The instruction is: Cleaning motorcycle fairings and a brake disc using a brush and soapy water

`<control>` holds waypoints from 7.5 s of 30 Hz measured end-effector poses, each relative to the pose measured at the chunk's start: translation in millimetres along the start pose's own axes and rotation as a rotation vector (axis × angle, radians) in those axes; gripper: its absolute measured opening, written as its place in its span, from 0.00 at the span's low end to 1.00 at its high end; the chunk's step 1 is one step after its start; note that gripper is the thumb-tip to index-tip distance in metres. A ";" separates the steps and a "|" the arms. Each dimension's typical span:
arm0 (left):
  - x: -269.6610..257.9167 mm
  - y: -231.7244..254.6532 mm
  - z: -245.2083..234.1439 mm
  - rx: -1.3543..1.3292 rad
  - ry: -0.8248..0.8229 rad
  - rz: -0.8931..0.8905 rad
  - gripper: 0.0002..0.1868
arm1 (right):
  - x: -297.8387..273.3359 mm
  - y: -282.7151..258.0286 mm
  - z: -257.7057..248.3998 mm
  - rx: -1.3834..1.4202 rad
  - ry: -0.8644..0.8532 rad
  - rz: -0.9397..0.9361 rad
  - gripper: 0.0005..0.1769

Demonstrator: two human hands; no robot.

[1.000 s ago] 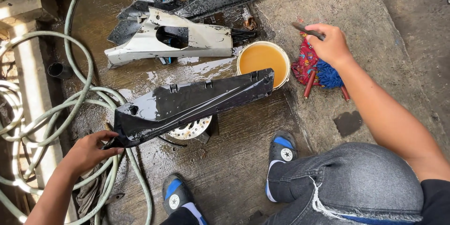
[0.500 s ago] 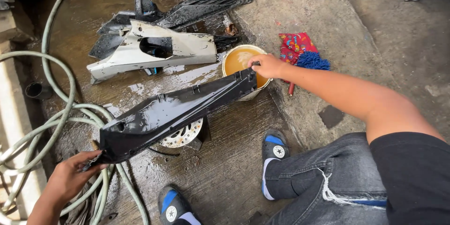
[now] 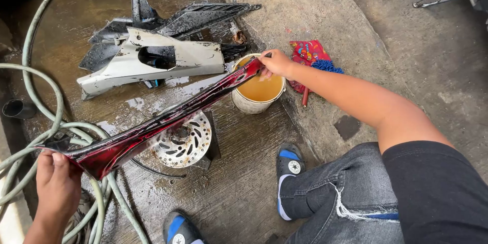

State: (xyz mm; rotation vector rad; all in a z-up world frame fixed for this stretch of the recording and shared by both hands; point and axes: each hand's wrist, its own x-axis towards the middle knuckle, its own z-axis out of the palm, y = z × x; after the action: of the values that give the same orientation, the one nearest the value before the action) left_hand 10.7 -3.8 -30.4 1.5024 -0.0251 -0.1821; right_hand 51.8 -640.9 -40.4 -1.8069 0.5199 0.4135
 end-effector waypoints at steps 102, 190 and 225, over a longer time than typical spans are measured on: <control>-4.0 6.4 -4.8 0.916 -0.207 -0.529 0.67 | -25.2 -63.4 27.2 -0.516 0.271 -0.628 0.11; -8.4 -5.0 19.3 0.899 -0.114 -0.026 0.48 | -203.7 23.6 405.7 -0.160 0.085 -1.110 0.06; -6.9 -23.3 20.6 0.914 -0.112 -0.236 0.68 | -164.1 103.9 420.8 0.009 0.276 -1.040 0.05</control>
State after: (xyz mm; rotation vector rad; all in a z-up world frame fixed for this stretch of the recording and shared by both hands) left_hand -1.2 -24.5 -51.4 2.4059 -0.0213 -0.4894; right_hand -150.1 -240.5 -157.5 -1.8729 -0.2726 -0.5531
